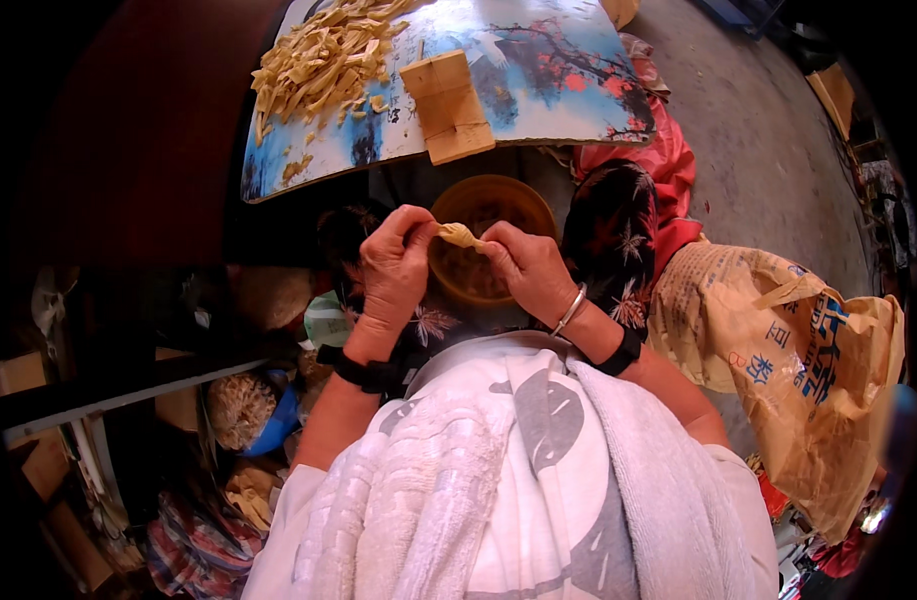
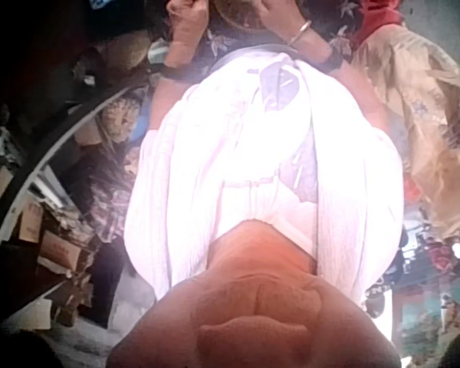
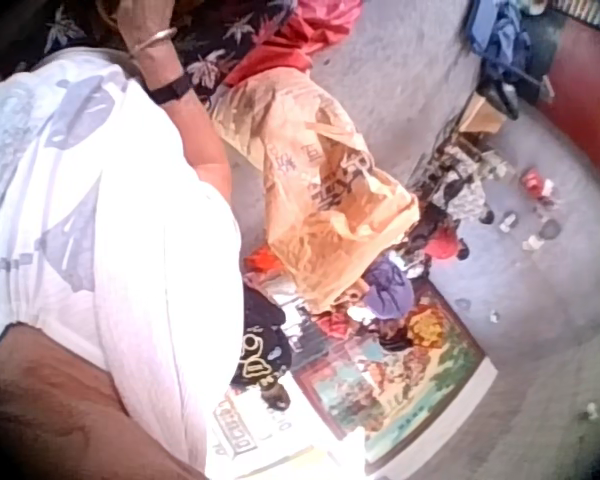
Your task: The person assembles objects by hand, picking up thin strips and inserting them into a wooden holder, then places the assembled pieces into a large sack.
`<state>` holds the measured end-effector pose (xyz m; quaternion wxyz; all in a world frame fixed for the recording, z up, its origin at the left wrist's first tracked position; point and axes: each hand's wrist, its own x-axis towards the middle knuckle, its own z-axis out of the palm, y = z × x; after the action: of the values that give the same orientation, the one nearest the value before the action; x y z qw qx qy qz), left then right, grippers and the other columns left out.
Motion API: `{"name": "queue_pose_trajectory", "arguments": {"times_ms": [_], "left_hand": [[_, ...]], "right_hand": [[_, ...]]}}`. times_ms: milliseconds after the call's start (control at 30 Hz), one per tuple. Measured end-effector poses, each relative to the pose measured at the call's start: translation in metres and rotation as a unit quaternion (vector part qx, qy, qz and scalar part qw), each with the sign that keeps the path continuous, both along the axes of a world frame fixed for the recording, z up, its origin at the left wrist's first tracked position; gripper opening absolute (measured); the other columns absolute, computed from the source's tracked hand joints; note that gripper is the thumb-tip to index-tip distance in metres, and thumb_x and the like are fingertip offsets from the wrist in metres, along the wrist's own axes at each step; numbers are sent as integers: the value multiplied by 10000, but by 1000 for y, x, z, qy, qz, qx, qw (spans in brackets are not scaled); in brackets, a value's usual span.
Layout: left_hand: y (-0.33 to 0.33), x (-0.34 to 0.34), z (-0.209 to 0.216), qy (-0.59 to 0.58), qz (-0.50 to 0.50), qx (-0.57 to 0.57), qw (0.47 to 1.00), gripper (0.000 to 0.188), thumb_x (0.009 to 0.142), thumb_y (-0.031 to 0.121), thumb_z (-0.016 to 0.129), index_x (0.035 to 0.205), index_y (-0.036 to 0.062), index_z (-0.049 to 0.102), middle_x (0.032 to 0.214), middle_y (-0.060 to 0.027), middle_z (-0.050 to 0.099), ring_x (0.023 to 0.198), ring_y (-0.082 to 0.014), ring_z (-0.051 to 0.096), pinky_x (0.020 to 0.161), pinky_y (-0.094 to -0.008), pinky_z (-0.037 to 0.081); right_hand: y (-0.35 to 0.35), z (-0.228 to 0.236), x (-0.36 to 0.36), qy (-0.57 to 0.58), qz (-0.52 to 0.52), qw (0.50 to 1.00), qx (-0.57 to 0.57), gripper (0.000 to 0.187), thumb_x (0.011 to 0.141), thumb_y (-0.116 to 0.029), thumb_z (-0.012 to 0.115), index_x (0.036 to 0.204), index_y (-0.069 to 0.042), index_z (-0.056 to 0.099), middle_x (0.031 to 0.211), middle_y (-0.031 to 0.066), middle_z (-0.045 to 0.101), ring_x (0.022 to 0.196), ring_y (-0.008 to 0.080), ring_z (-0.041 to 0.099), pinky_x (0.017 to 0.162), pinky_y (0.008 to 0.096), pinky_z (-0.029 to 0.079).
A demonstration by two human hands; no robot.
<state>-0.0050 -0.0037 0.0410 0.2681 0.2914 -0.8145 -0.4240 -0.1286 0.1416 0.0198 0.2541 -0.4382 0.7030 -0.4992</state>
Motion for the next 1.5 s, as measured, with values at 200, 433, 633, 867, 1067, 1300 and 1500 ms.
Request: {"name": "queue_pose_trajectory", "arguments": {"times_ms": [200, 433, 633, 867, 1067, 1300, 1500], "left_hand": [[-5, 6, -25, 156, -36, 465, 871, 136, 911, 71, 645, 1045, 61, 624, 886, -19, 645, 700, -92, 578, 609, -208, 456], [21, -9, -30, 170, -21, 470, 866, 220, 903, 64, 652, 1110, 26, 591, 1014, -38, 647, 884, -105, 622, 813, -251, 504], [28, -10, -24, 96, -94, 465, 875, 173, 968, 113, 560, 1100, 6, 586, 944, -32, 629, 785, -86, 600, 704, -218, 496], [15, 3, -19, -44, -148, 374, 914, 176, 980, 163, 538, 1054, 20, 609, 761, 21, 563, 645, -30, 478, 558, -188, 393], [14, 0, -10, -55, -82, 243, 965, 188, 952, 175, 585, 898, 10, 656, 703, 41, 572, 650, -24, 488, 564, -208, 416], [12, 4, 3, -18, -109, 305, 946, 172, 964, 171, 589, 880, 41, 664, 654, 91, 491, 559, 6, 386, 492, -175, 297], [-4, -3, 7, -23, -127, 315, 940, 165, 970, 178, 586, 993, 45, 682, 648, 110, 453, 520, 11, 358, 454, -163, 274]], "right_hand": [[0, -9, 8, 149, -77, 985, -50, 79, 913, -123, 604, 924, -48, 583, 730, 160, 592, 665, 349, 596, 584, 380, 477], [-7, -5, 12, 196, -78, 975, -75, 130, 864, -169, 645, 921, -65, 593, 806, 121, 598, 716, 334, 614, 612, 396, 495], [-30, -10, -6, -47, -50, 996, -60, 221, 880, -271, 619, 900, -55, 659, 827, 120, 647, 781, 317, 630, 660, 423, 497], [-35, -10, -2, 193, -113, 973, -56, 216, 909, -269, 580, 862, -64, 630, 752, 139, 636, 669, 353, 619, 590, 436, 500], [-31, 4, -16, -243, 29, 969, -32, 132, 929, -206, 615, 929, -75, 597, 672, 18, 595, 574, 109, 594, 473, 280, 461], [-24, 11, -35, -414, 83, 907, -6, 95, 886, -122, 661, 928, -60, 603, 726, -45, 543, 588, 24, 477, 509, 161, 388], [-31, 25, -51, -371, 45, 928, 15, 131, 945, -192, 619, 953, -63, 600, 687, -38, 527, 549, 26, 447, 476, 175, 346]]}}
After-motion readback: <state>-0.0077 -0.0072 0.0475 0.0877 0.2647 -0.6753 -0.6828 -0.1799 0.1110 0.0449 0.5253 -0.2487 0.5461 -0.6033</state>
